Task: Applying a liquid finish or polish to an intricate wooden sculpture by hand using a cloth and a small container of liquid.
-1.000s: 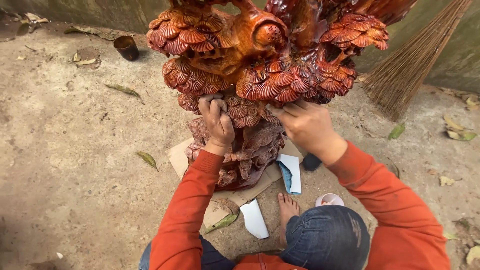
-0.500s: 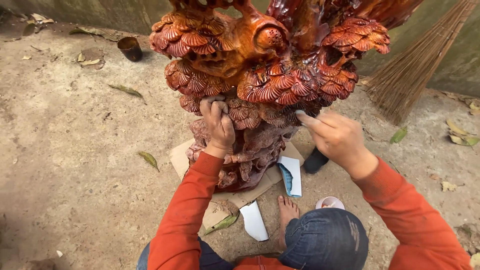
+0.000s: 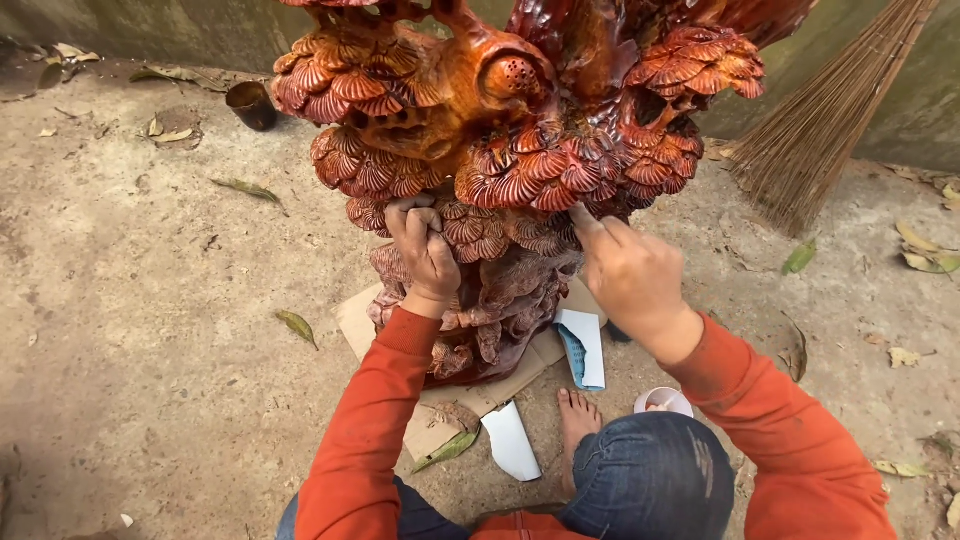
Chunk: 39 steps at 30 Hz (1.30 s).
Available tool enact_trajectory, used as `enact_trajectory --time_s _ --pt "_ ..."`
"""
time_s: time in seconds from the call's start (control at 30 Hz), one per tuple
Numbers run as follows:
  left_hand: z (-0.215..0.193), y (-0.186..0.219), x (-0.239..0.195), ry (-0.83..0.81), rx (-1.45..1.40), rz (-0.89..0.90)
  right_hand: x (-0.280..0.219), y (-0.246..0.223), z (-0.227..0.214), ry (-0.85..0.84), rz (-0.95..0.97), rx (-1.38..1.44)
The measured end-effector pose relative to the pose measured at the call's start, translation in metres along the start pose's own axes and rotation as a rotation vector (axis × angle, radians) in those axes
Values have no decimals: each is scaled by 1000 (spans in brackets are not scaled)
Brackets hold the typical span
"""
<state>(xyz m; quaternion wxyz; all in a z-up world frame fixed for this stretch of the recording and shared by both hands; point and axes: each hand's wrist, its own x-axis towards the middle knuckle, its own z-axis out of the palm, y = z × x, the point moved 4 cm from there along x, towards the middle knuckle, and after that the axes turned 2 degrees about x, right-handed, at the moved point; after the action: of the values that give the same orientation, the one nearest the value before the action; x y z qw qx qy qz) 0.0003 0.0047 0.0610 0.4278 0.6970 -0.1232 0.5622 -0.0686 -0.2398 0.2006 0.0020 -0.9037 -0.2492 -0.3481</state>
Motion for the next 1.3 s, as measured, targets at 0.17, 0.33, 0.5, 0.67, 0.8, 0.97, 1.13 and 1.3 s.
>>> enact_trajectory --time_s 0.17,0.33,0.5,0.67,0.8,0.97,1.13,1.3 --pt "5 -32 -24 -18 -14 6 -4 41 63 4 108 62" --pt "5 -30 -25 -21 -17 -11 2 8 6 117 -37 -73" --pt "-2 -13 -10 -47 -15 -7 -3 36 61 79 88 59" --pt "1 -24 -18 -44 0 -7 7 11 3 69 -52 48" --pt "-1 -17 -10 -52 -15 -4 4 33 54 57 54 85" --pt "0 -23 -14 -52 -4 -20 -6 14 10 61 -116 112" --pt "6 -37 -19 -38 -16 3 3 33 9 327 22 399" --pt "-2 -19 -13 -55 -24 6 -24 48 47 255 2 324"
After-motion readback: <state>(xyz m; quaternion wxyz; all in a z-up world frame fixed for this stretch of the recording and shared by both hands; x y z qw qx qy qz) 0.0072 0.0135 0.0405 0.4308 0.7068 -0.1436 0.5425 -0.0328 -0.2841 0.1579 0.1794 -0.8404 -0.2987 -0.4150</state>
